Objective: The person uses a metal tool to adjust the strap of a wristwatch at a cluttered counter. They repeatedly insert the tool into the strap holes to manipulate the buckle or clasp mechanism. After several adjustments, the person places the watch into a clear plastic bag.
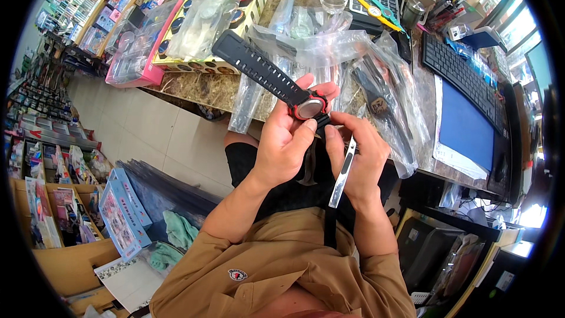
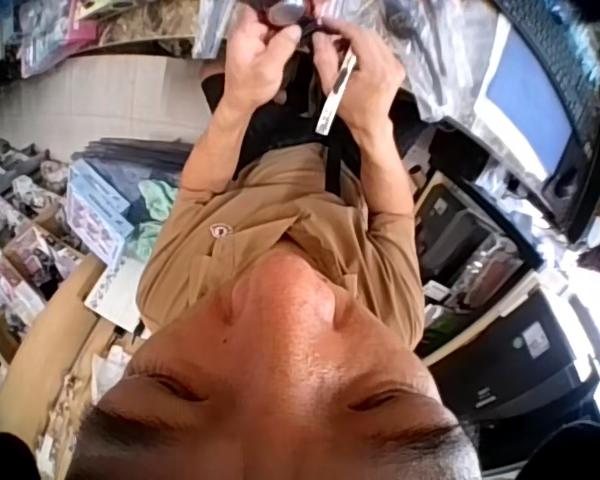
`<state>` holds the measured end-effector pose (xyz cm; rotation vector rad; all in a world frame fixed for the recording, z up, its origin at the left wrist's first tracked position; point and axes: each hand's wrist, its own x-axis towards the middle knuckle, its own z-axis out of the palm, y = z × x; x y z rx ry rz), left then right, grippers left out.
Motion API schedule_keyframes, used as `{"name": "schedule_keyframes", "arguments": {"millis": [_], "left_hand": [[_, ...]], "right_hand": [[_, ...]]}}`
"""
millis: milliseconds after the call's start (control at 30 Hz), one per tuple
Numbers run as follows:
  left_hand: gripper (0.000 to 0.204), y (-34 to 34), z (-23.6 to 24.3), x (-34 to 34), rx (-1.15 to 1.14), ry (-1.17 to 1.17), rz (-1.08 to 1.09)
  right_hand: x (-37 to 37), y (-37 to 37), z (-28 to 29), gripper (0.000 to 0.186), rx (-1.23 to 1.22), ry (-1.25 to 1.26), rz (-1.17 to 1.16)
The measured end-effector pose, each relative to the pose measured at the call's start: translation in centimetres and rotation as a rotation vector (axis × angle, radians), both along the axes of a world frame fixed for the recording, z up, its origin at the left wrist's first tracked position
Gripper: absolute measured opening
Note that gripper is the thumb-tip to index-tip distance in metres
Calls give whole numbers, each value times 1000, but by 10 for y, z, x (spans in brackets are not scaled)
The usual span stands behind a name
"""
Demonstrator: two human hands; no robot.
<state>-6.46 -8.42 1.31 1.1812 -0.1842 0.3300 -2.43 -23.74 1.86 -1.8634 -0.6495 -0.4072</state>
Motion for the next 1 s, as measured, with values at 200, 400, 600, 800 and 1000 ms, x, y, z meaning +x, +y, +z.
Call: {"name": "schedule_keyframes", "arguments": {"millis": [200, 400, 600, 800, 1000], "left_hand": [[59, -11, 3, -3, 28, 45, 65], [39, -6, -3, -7, 428, 104, 156], [16, -8, -3, -12, 309, 383, 280], [16, -14, 2, -15, 277, 393, 334], [15, -18, 2, -15, 255, 368, 367]], "right_hand": [[-2, 9, -3, 22, 207, 327, 43], [3, 10, -8, 20, 302, 441, 49], [8, 4, -1, 24, 273, 480, 66], [12, 3, -4, 28, 360, 667, 135], [14, 6, -7, 28, 371, 729, 163]]}}
